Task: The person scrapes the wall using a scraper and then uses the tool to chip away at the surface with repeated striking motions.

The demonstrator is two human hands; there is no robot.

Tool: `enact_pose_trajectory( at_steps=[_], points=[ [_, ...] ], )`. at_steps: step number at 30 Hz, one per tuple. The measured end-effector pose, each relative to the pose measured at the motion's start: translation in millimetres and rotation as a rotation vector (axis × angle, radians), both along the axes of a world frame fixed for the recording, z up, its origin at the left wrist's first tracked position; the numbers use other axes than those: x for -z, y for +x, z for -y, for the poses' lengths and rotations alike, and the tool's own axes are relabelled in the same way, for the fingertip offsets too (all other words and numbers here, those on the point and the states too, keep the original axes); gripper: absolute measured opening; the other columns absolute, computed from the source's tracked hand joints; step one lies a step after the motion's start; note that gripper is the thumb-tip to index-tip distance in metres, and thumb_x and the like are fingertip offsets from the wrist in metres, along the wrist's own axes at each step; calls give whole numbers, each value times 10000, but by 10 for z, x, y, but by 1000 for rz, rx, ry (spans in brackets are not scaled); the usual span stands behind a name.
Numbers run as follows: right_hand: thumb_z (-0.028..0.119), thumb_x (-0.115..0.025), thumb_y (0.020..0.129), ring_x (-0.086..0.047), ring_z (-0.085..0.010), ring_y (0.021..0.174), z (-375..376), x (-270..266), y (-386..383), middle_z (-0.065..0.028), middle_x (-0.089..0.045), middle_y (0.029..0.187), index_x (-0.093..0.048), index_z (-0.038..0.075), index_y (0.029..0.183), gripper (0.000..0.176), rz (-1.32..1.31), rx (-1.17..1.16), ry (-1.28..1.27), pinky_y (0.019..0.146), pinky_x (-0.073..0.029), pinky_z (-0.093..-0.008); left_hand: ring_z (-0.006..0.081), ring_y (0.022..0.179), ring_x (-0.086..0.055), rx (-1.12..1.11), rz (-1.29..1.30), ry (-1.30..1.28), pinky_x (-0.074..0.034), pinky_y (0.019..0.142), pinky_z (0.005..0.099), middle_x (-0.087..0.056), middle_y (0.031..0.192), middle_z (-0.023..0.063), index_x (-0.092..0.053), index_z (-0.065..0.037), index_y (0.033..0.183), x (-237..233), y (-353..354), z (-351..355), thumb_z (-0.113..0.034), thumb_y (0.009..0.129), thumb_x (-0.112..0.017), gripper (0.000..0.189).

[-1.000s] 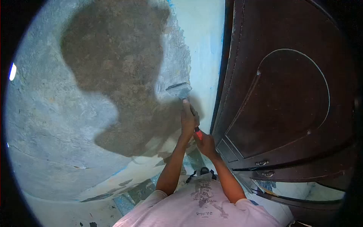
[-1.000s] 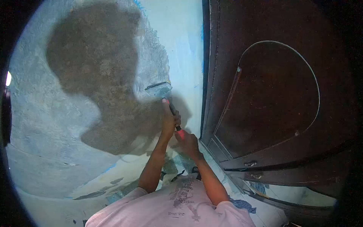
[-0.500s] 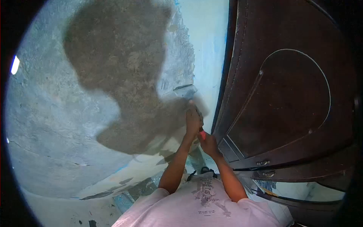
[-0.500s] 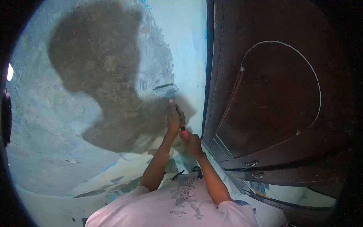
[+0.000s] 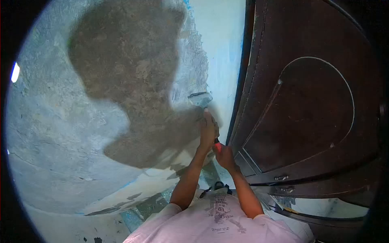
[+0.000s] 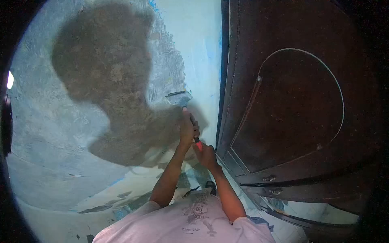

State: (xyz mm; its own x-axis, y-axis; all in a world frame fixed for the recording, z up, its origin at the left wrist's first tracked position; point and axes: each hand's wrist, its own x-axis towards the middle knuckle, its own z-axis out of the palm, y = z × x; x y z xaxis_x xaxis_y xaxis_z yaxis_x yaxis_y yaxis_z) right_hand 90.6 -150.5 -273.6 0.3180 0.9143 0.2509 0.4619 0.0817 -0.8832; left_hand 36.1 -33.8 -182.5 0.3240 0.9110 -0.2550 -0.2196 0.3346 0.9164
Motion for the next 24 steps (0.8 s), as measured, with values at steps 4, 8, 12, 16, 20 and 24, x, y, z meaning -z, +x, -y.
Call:
enact_pose_trajectory(
  at_steps=[4,8,12,16,20,24],
  points=[
    [301,-593,1035,-587,-494,637,12,5,-32,-257,-596,664,-630,-21,905,349,17,25,9,555,-423,-503,81,370,-347,47,97,27,-261,347,269,-381,516,-32,-428,-141,670,68,-77,3,-649,1056,-368,641],
    [327,-606,1024,-617,-501,681,35,192,-56,-262,-618,685,-649,-16,924,360,40,29,6,587,-450,-508,94,386,-356,-28,-23,129,-251,362,283,-369,512,-19,-421,-172,701,291,-53,31,-719,1018,-370,634],
    [316,-605,1025,-631,-465,653,73,94,-4,-252,-617,695,-651,-16,918,351,41,22,-16,568,-441,-493,106,381,-346,7,-33,52,-251,359,291,-358,513,-21,-392,-166,694,190,-32,44,-719,1017,-373,641],
    [292,-603,1026,-633,-471,673,65,-19,20,-250,-619,705,-644,-11,949,316,64,-12,6,573,-441,-499,106,385,-355,30,77,73,-259,363,287,-361,520,-18,-392,-159,718,-21,-98,77,-709,1023,-366,629],
    [298,-602,1027,-625,-456,651,1,30,-56,-248,-620,709,-646,-3,952,314,12,27,-24,581,-442,-497,107,397,-369,-18,-14,88,-280,375,285,-389,541,-8,-422,-148,710,18,-63,44,-746,1000,-369,667],
    [311,-608,1030,-611,-407,606,-38,-555,21,-234,-619,700,-650,2,913,333,-12,8,-15,579,-441,-475,105,417,-370,27,-30,94,-279,396,281,-396,546,-12,-441,-141,707,-432,-3,-51,-787,973,-373,702]
  ],
)
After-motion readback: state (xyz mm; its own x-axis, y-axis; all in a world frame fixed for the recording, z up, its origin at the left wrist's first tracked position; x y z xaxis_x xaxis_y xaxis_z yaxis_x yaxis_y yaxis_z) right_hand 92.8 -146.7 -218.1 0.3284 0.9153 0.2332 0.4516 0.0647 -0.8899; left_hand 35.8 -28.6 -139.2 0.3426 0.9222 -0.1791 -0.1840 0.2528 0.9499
